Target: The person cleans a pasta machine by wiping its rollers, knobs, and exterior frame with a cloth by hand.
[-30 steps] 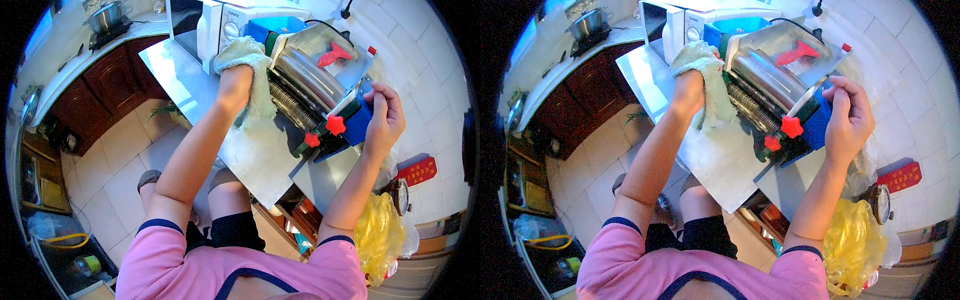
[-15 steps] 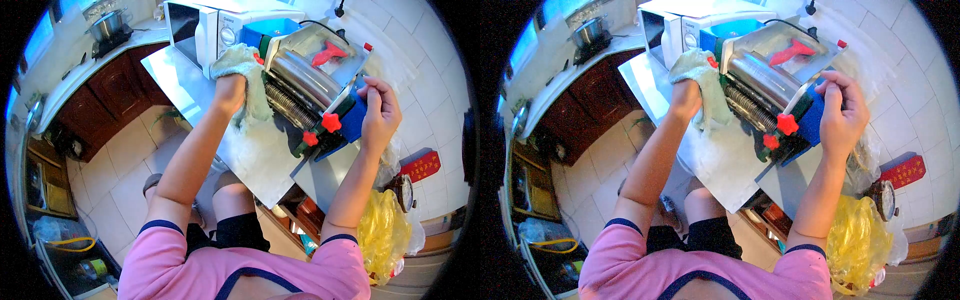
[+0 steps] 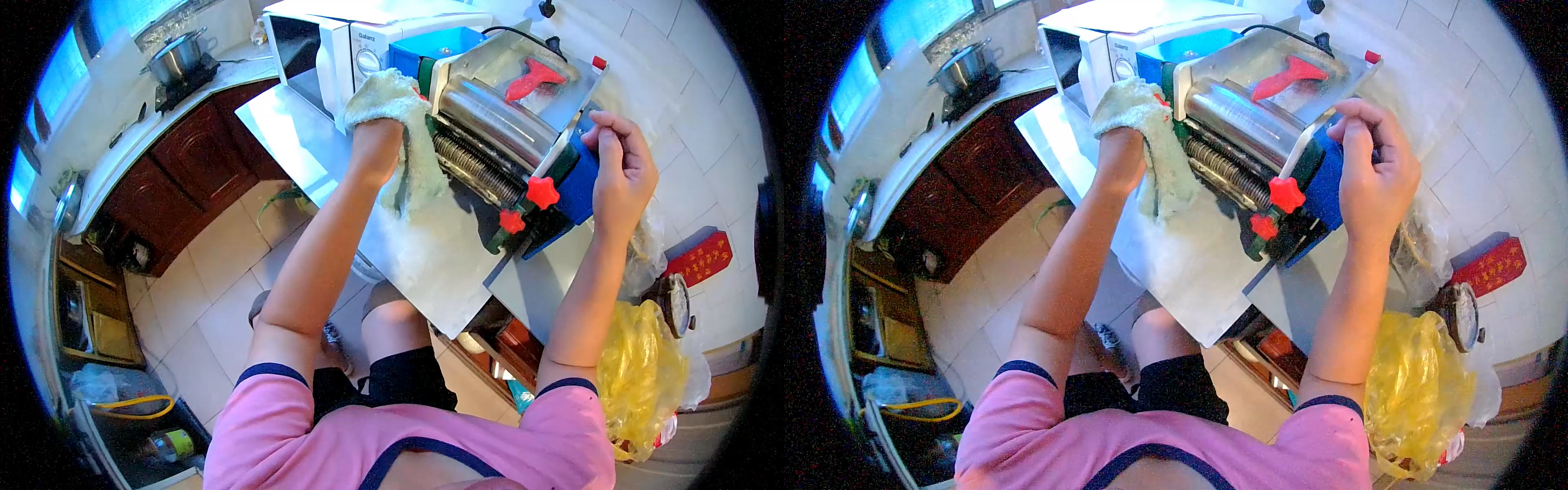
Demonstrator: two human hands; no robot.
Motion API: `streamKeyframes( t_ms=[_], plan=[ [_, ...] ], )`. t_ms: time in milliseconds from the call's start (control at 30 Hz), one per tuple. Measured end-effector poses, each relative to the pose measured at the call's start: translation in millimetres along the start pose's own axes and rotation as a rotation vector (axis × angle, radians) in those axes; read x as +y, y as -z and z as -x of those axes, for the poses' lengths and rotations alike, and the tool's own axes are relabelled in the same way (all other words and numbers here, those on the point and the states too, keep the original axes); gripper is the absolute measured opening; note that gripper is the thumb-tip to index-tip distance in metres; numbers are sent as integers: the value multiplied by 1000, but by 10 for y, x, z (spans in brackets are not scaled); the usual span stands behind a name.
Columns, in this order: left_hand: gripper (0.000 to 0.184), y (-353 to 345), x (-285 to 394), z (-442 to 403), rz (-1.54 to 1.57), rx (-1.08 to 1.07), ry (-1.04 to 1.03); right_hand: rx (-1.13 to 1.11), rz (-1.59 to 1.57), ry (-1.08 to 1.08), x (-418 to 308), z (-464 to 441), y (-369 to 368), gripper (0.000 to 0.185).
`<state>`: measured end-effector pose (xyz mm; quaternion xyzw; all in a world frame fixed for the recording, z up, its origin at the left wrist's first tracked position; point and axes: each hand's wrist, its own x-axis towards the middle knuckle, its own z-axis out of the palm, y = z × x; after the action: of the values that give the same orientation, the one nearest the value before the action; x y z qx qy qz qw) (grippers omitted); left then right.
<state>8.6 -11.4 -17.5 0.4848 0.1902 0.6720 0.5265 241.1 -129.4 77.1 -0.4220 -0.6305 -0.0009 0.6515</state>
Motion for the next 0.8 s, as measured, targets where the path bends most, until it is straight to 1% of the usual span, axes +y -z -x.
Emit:
streamKeyframes(
  t_ms=[67, 167, 300, 367, 500, 567, 600, 667, 700, 767, 800],
  plan=[
    [15, -22, -11, 4, 45, -1, -46, 2, 6, -14, 4, -5, -3, 15],
    [15, -72, 12, 26, 87, 37, -29, 0, -8, 4, 7, -11, 3, 15],
    [17, -24, -12, 19, 85, -7, -37, -6, -7, 10, 6, -9, 5, 15],
    [20, -29, -7, 55, 62, 82, 32, -6, -5, 9, 9, -6, 9, 15],
    [22, 41, 66, 58, 74, 16, 104, 0, -41, -7, 25, -8, 14, 15],
    [23, -29, 202, 51, 143, 174, 252, -1, -44, -7, 30, -5, 15, 16],
    [23, -11, 207, 40, 141, 174, 254, -2, -11, -8, 16, -6, 19, 16],
    [25, 15, 221, -30, 73, 90, 249, -2, 24, -7, 12, -9, 21, 16],
    [25, 3, 209, -57, 73, 88, 251, -6, -7, -1, 22, -8, 19, 16],
    [27, -89, 249, -87, -130, 84, 156, -9, -38, 2, 33, -11, 12, 17],
    [30, -164, 243, -108, -213, 174, 131, -1, -38, -6, 35, -7, 10, 17]
  ],
)
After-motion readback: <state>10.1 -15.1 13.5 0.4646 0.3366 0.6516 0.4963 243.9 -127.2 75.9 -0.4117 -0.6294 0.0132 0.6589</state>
